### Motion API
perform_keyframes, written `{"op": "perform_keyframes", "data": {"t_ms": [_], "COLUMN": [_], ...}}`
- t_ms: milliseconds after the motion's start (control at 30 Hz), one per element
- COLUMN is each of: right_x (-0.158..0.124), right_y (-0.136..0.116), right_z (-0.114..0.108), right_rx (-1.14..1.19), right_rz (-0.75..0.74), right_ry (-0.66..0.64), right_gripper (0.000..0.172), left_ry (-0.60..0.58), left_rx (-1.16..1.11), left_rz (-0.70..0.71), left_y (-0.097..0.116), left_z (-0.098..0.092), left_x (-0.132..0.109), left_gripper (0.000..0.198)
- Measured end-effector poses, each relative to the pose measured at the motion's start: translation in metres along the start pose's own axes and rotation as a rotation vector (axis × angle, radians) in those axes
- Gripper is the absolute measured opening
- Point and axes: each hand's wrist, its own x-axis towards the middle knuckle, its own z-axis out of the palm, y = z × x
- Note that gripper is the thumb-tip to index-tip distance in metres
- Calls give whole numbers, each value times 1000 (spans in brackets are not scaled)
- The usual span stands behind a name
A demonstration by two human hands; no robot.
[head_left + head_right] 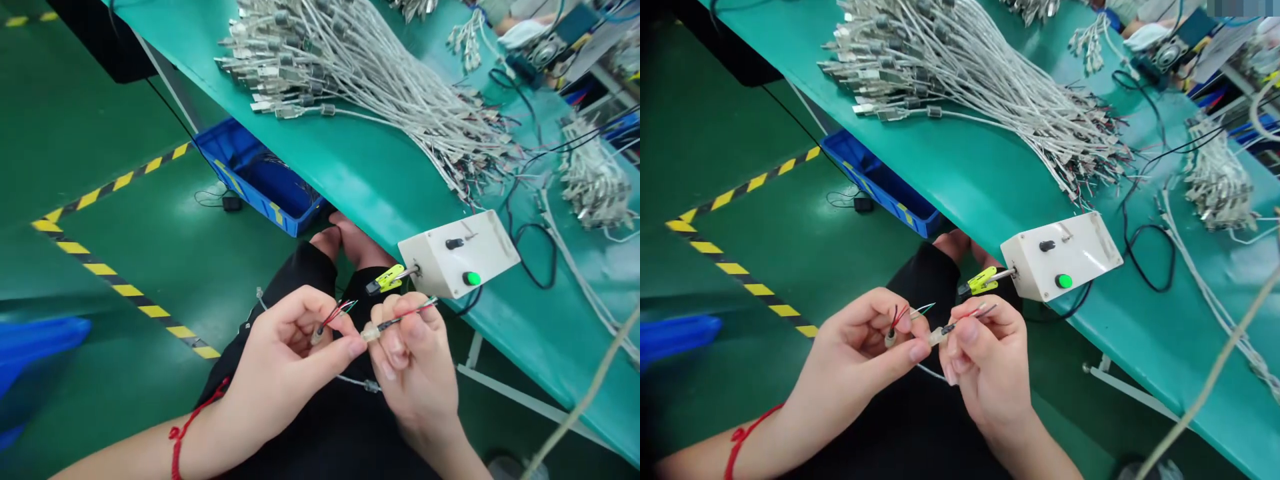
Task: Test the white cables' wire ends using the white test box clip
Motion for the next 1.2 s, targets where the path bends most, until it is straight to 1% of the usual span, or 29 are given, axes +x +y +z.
{"op": "perform_keyframes", "data": {"t_ms": [133, 267, 400, 567, 800, 1000, 1200], "right_x": [2, 4, 4, 4, 5, 4, 3], "right_y": [2, 1, 2, 4, 5, 6, 8], "right_z": [-2, -2, -3, -6, -6, -6, -4], "right_rx": [-88, -125, -129, -134, -150, -210, -286], "right_rz": [-53, -46, -21, -3, -40, -73, -161], "right_ry": [131, 197, 225, 259, 283, 338, 401], "right_gripper": [11, 17, 21, 22, 27, 25, 23], "left_ry": [1, -17, -16, -15, -5, -21, -34], "left_rx": [-29, -51, -50, -66, -75, -109, -104], "left_rz": [-29, -41, -55, -86, -100, -107, -108], "left_y": [-4, -9, -11, -13, -14, -15, -15], "left_z": [2, 4, 6, 8, 10, 12, 12], "left_x": [4, 6, 9, 11, 10, 13, 12], "left_gripper": [25, 24, 24, 25, 25, 24, 24]}}
